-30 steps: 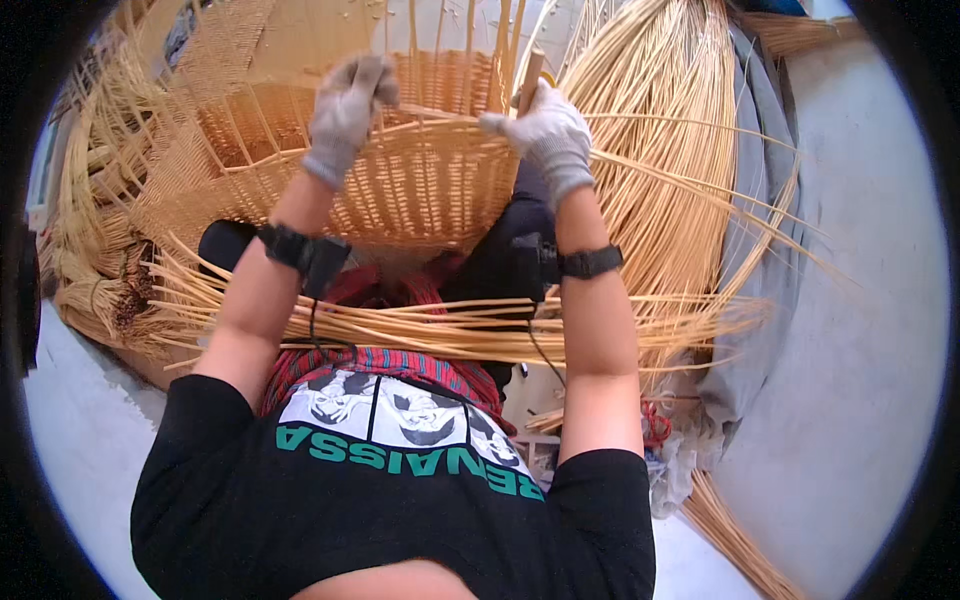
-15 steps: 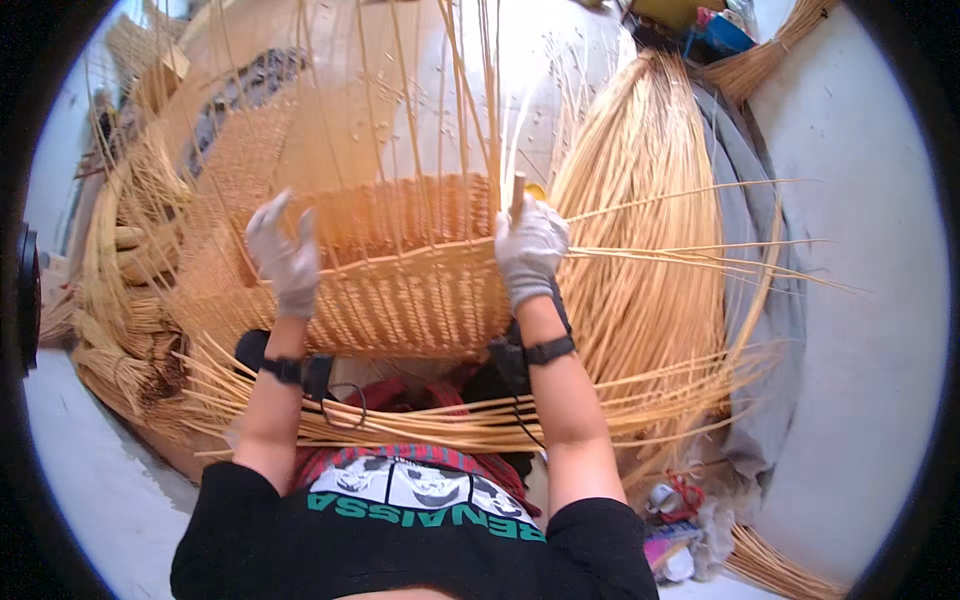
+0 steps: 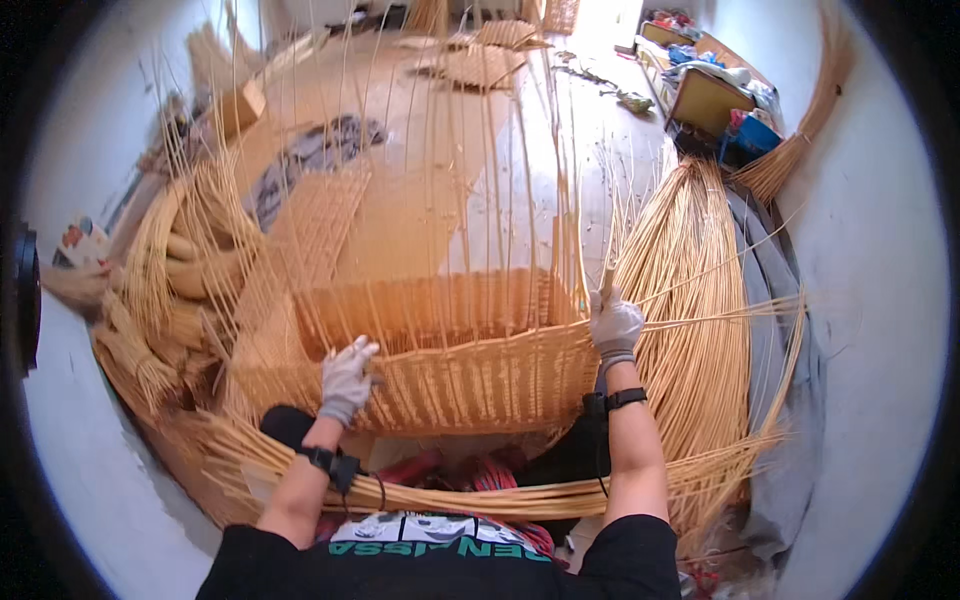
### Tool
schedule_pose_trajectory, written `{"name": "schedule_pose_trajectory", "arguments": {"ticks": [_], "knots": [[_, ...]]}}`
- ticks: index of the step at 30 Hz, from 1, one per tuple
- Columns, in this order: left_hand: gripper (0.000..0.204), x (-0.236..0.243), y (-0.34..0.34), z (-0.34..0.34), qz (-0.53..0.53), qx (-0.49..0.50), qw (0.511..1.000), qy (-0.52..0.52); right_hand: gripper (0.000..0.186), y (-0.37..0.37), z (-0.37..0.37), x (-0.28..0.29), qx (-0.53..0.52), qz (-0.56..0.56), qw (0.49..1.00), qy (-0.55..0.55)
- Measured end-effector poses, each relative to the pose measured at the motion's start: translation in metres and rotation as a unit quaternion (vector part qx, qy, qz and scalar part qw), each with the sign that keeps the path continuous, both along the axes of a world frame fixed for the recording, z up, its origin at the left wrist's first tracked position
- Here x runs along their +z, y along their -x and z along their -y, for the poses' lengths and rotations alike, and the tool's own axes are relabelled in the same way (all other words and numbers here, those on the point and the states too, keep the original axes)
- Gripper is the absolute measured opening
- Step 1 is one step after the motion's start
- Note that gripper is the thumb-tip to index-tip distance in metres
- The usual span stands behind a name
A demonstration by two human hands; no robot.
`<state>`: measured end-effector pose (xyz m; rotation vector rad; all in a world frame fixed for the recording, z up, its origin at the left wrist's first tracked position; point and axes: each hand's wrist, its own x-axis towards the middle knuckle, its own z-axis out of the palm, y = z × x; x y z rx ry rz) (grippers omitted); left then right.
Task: Weaving a large rectangular wicker basket and trimming excess strands with snips.
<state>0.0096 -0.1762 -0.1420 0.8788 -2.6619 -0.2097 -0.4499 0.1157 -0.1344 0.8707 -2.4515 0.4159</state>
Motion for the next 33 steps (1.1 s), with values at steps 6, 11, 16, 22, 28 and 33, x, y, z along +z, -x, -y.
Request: {"name": "schedule_pose_trajectory", "arguments": {"ticks": [6,11,16,22,28,33], "knots": [[0.064,-0.003,0.001,0.010,0.134,-0.002,0.986,-0.103,0.046,-0.096,0.010,0.060,0.036,-0.099,0.994,0.037],[0.072,0.012,0.004,0.008,0.178,0.007,0.974,-0.137,0.052,-0.278,0.017,0.094,0.369,0.291,0.831,-0.298],[0.067,0.043,-0.026,0.003,0.032,-0.036,0.988,-0.144,0.048,-0.348,0.018,0.063,0.409,0.438,0.668,-0.441],[0.024,0.049,-0.125,-0.011,0.084,-0.154,0.948,-0.266,0.032,-0.275,0.000,0.064,0.315,0.487,0.792,-0.192],[0.016,0.048,-0.141,0.012,-0.004,0.147,0.975,-0.165,0.019,-0.285,0.026,0.058,0.347,0.263,0.885,0.162],[0.016,0.051,-0.069,-0.026,-0.140,-0.163,0.894,-0.393,0.026,-0.319,0.060,0.049,0.388,0.631,0.612,0.279]]}}
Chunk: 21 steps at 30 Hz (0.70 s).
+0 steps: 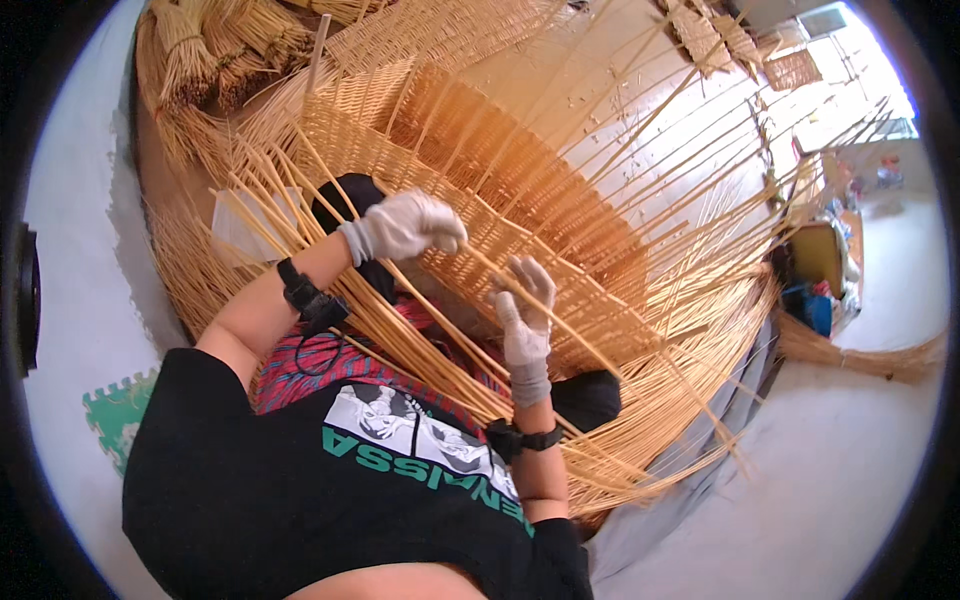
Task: Weaving a large rectangular wicker basket and trimming excess strands with snips.
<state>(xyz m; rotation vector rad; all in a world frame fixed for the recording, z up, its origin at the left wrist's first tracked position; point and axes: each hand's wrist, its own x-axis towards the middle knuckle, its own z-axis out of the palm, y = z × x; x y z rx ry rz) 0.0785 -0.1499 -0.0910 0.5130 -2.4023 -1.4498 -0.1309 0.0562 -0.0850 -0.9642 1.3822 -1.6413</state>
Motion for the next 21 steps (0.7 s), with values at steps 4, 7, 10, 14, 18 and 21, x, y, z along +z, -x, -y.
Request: {"name": "schedule_pose_trajectory", "arguments": {"ticks": [4,7,10,14,18,21], "knots": [[0.019,-0.001,0.003,0.021,0.076,0.162,0.982,0.059,0.013,0.041,0.012,0.017,-0.157,-0.059,0.981,0.102],[0.052,-0.018,0.001,0.042,0.133,0.258,0.957,-0.020,0.007,0.070,0.008,0.013,-0.269,0.034,0.961,0.044],[0.072,-0.042,0.007,0.044,0.215,0.253,0.943,0.025,0.007,0.067,0.000,-0.018,-0.280,0.029,0.959,0.007],[0.072,-0.054,0.006,0.031,0.263,0.268,0.925,0.061,0.015,0.047,0.005,-0.063,-0.212,0.089,0.973,-0.013],[0.058,-0.036,0.011,0.027,0.094,0.314,0.942,0.075,0.017,0.066,0.022,-0.076,-0.192,0.113,0.974,-0.048],[0.040,-0.022,0.046,0.033,0.044,0.284,0.941,0.179,0.015,0.083,0.023,-0.078,-0.161,0.090,0.982,-0.049]]}}
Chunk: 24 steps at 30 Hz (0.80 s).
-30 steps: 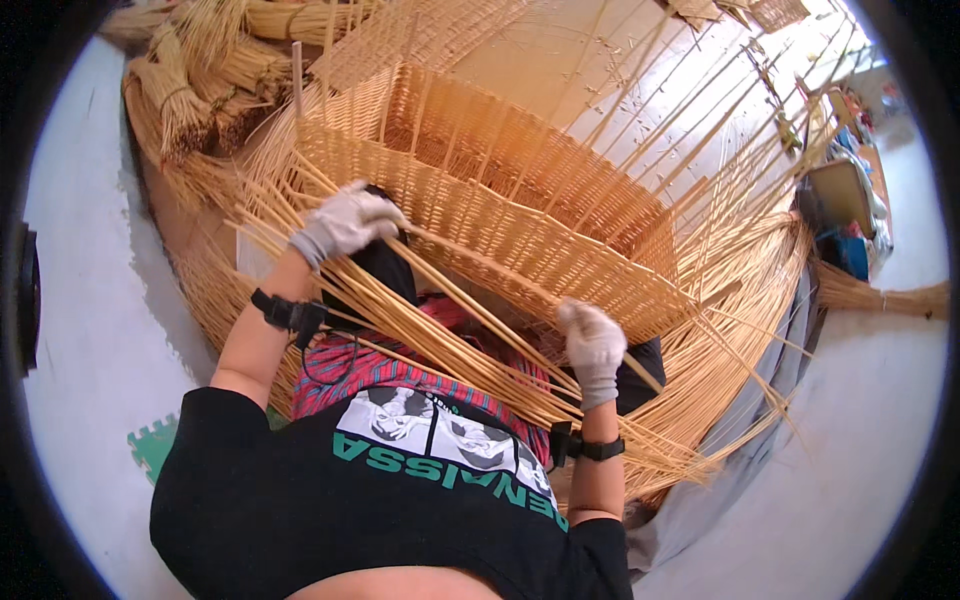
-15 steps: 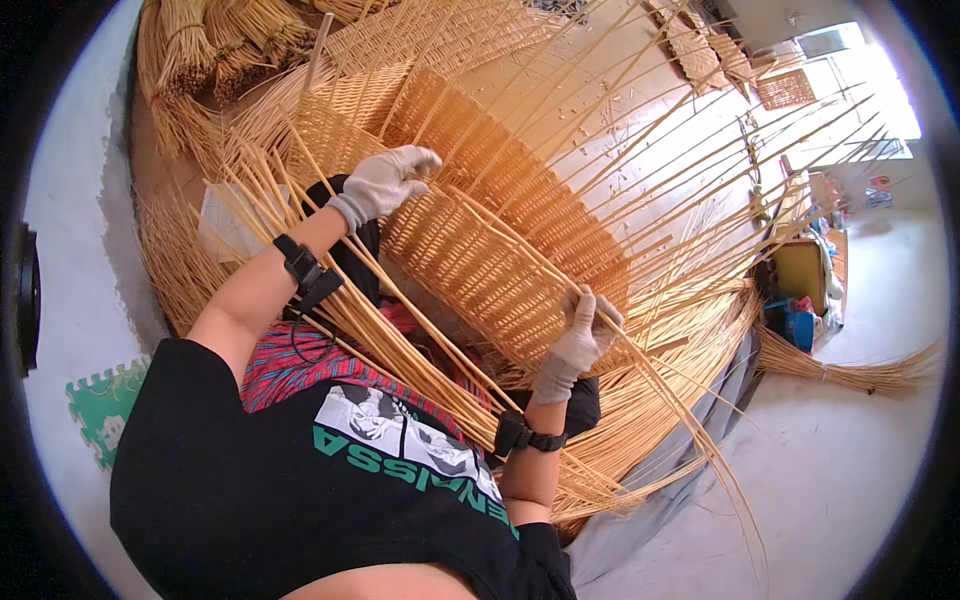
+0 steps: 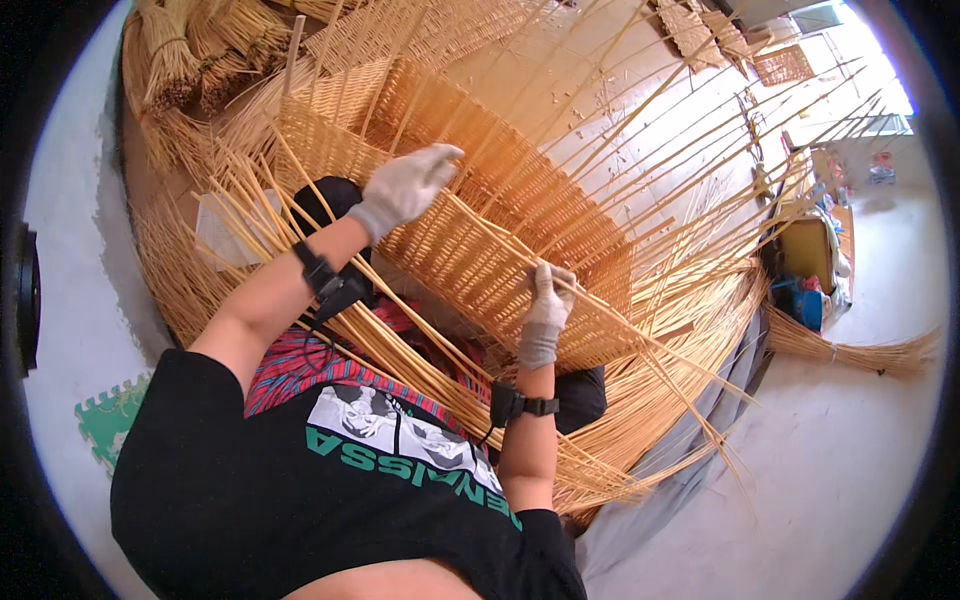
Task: Weaving a large rectangular wicker basket and trimming excess strands with snips.
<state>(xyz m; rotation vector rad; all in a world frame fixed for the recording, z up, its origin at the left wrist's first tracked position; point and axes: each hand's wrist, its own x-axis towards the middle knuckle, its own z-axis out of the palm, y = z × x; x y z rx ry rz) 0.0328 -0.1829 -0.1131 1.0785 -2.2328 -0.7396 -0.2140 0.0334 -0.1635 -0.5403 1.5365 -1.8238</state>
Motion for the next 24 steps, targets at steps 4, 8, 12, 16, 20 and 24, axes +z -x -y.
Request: {"name": "schedule_pose_trajectory", "arguments": {"ticks": [4,8,12,16,20,24], "knots": [[0.048,-0.003,0.028,0.014,0.069,-0.117,0.898,-0.419,0.013,0.008,0.005,0.011,-0.006,-0.075,0.995,-0.070],[0.039,-0.014,0.028,0.003,0.034,-0.054,0.903,-0.424,0.039,-0.001,0.082,0.073,0.037,-0.340,0.927,-0.150],[0.042,-0.010,0.033,-0.005,0.058,0.024,0.913,-0.402,0.080,-0.032,0.200,0.148,0.096,-0.522,0.846,-0.047],[0.044,-0.002,0.038,0.001,0.047,0.007,0.916,-0.399,0.079,-0.047,0.178,0.135,0.061,-0.266,0.961,-0.050],[0.034,-0.012,0.034,0.000,0.047,0.011,0.907,-0.417,0.026,-0.025,0.049,0.034,-0.042,-0.196,0.948,0.249],[0.042,-0.029,0.041,-0.005,-0.043,-0.004,0.904,-0.425,0.015,-0.027,0.010,-0.008,-0.110,-0.031,0.993,0.021]]}}
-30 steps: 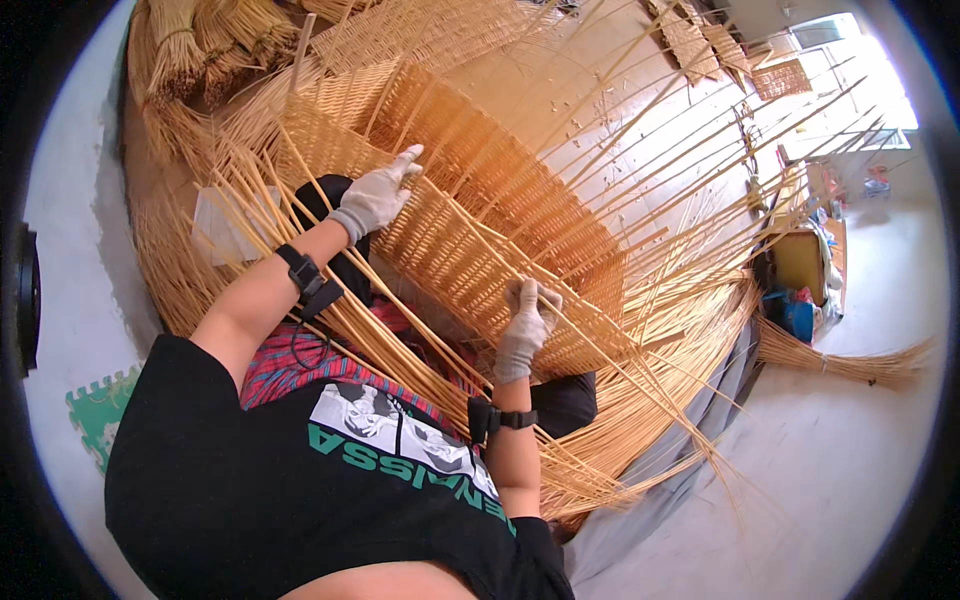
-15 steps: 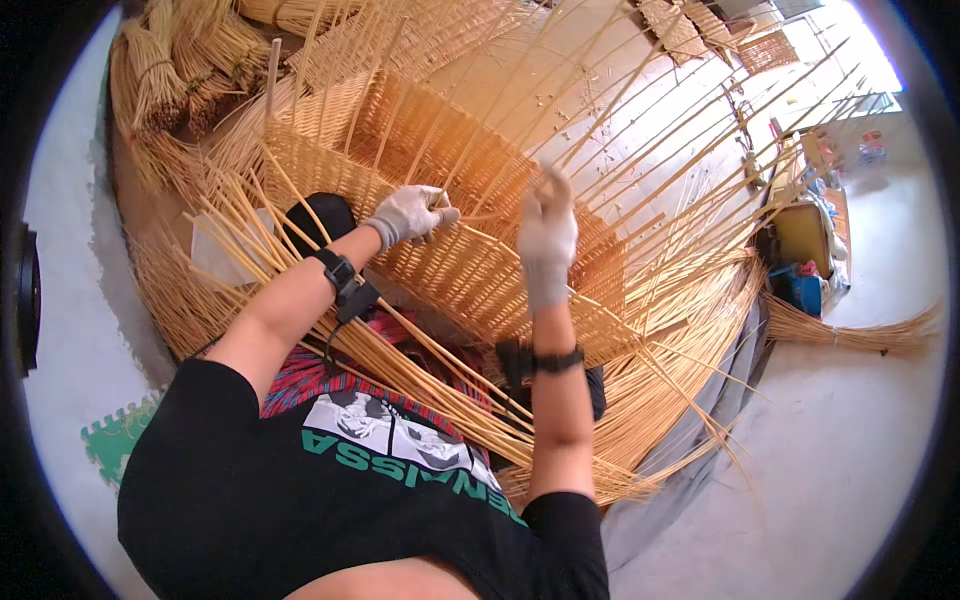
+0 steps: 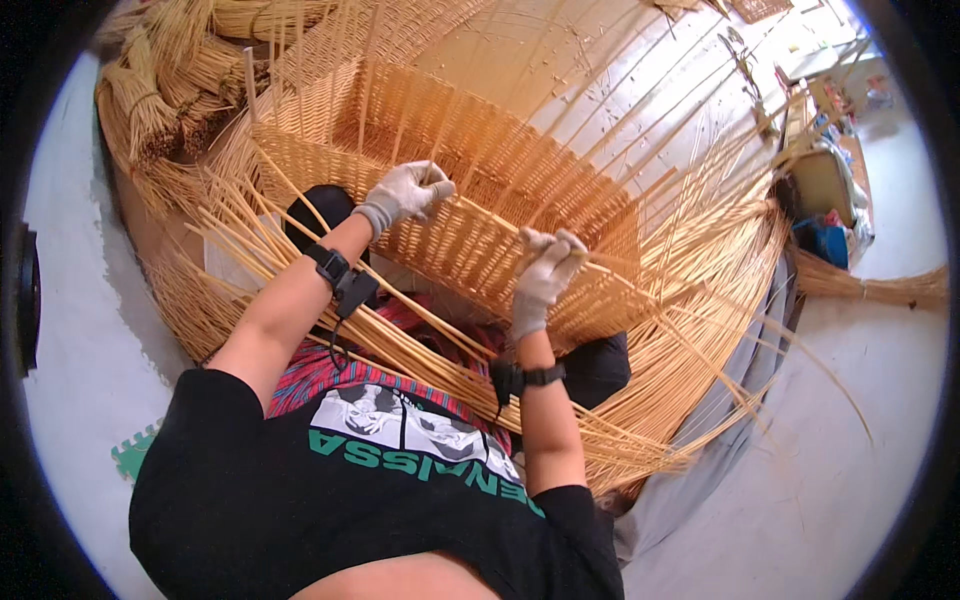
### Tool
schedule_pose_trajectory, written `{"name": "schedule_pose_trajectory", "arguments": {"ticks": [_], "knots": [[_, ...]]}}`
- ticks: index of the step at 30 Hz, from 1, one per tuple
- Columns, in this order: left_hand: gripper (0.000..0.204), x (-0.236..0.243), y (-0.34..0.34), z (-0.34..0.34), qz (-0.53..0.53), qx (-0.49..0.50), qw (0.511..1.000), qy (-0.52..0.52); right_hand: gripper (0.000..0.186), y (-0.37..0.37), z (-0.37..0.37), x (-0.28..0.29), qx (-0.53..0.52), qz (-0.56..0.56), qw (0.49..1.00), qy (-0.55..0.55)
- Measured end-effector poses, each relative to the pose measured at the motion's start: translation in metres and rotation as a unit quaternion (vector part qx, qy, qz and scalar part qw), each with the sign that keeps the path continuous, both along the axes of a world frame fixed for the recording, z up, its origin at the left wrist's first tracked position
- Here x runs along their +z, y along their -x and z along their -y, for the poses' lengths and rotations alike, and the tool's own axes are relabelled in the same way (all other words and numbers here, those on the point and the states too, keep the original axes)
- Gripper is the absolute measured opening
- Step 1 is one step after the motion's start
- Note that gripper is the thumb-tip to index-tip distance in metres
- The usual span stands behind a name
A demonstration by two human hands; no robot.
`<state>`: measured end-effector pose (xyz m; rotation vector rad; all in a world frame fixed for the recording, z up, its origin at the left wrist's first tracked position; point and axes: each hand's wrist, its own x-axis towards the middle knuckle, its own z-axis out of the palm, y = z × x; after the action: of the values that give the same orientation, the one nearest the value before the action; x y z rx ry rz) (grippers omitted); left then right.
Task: Weaving a large rectangular wicker basket and trimming excess strands with snips.
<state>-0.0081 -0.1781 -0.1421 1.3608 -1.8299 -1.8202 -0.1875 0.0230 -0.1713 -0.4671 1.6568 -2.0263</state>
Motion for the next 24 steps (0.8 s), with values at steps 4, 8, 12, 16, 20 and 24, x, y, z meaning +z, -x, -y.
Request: {"name": "schedule_pose_trajectory", "arguments": {"ticks": [4,8,12,16,20,24], "knots": [[0.062,0.000,0.010,-0.004,0.142,0.048,0.982,0.110,0.020,-0.034,0.014,0.043,0.019,-0.025,0.993,0.117],[0.051,0.020,0.011,-0.016,0.045,0.119,0.991,0.046,0.009,-0.004,-0.002,0.060,0.046,0.051,0.997,0.025],[0.038,0.028,0.031,-0.035,-0.175,0.099,0.876,0.437,0.030,0.061,-0.029,0.017,-0.045,-0.021,0.997,0.060],[0.028,0.014,0.071,-0.045,0.041,-0.172,0.983,0.049,0.045,0.070,0.002,0.035,0.021,-0.125,0.992,0.008],[0.039,0.010,0.080,-0.053,0.073,-0.084,0.989,0.096,0.078,0.056,0.097,0.121,0.076,-0.503,0.832,-0.219],[0.039,0.015,0.076,-0.052,0.056,-0.070,0.995,0.040,0.072,0.059,0.095,0.123,0.110,-0.331,0.933,0.085]]}}
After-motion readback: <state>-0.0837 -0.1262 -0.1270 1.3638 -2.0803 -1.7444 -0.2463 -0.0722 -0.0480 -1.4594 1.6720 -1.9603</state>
